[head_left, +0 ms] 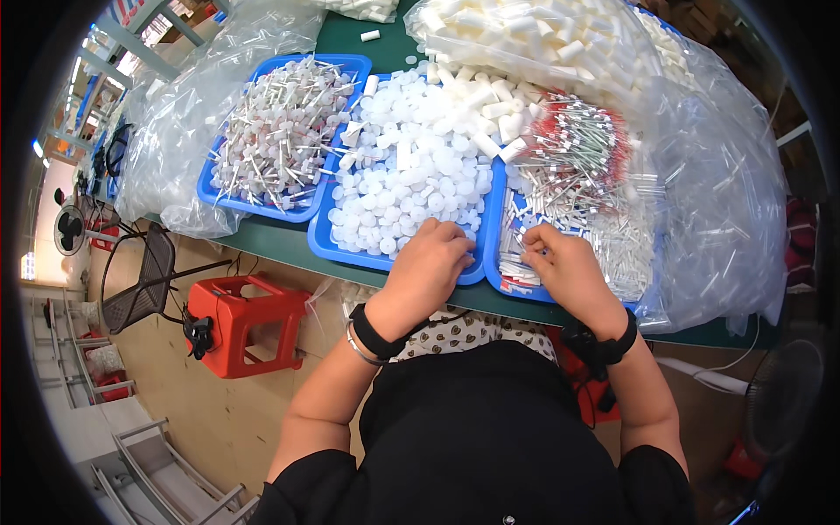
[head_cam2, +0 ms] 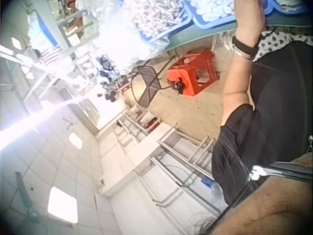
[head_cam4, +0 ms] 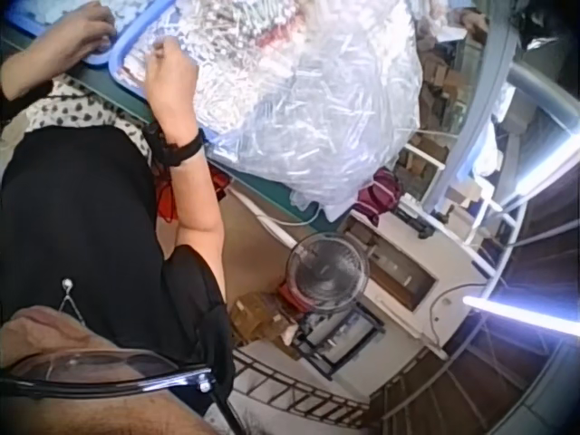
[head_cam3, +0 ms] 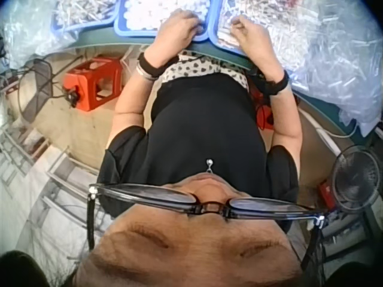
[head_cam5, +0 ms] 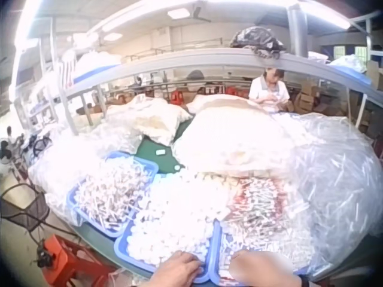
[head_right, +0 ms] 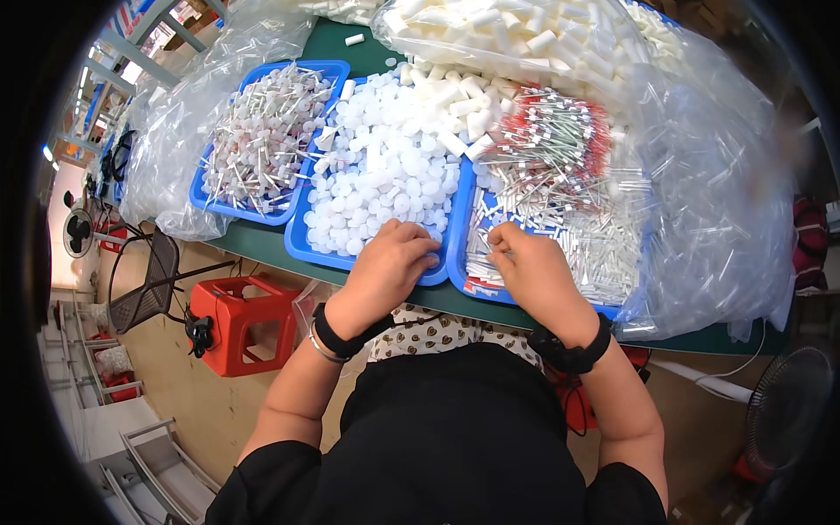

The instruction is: The person repeatedly picks small white plastic caps and thin white sticks from blue trays on a table. They insert the sticks into the caps by hand and place the assembled units into a separate tray. The process is continuous and repetitive throughout the video.

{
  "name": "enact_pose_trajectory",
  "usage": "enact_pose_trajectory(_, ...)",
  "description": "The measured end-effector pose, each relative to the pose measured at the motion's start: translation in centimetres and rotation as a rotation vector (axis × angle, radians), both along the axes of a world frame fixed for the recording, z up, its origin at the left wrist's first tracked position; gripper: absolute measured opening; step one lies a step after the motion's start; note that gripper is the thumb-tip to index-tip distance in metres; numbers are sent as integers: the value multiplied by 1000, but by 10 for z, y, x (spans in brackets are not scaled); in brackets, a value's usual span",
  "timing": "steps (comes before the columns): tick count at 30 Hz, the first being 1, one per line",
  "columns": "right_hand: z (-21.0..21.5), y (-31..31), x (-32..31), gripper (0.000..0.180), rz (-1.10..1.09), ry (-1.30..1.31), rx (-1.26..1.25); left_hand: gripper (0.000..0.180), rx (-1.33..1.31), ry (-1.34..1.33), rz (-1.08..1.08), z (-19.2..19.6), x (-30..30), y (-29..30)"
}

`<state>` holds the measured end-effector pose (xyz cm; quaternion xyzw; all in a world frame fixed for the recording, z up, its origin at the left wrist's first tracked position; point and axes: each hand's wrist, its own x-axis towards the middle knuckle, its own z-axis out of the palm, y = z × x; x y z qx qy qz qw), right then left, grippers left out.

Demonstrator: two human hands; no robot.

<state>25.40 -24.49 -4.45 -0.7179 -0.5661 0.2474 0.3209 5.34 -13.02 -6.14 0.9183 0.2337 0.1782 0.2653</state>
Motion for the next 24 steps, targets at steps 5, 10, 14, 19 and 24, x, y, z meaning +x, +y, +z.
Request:
enact_pose_trajectory(5,-10,-2,13,17,-126,213,-82,18,89,177,-81,4,9,7)
enact_pose_trajectory(10,1,-13,16,18,-198,311,-29,12,-151,-53,1,13,10,9)
enact_pose_trajectory(14,24,-21,11,14,-154,240,5,22,-940,-309,137,16,16,-2)
enact_pose_trajectory(19,34,-27,2,9,6,124,184,29,-1627,-525,181,13,23,-21)
enact_pose_trajectory(24,35,-30,1,8,-13,103,129,30,-1725,-623,183,7,25,-26)
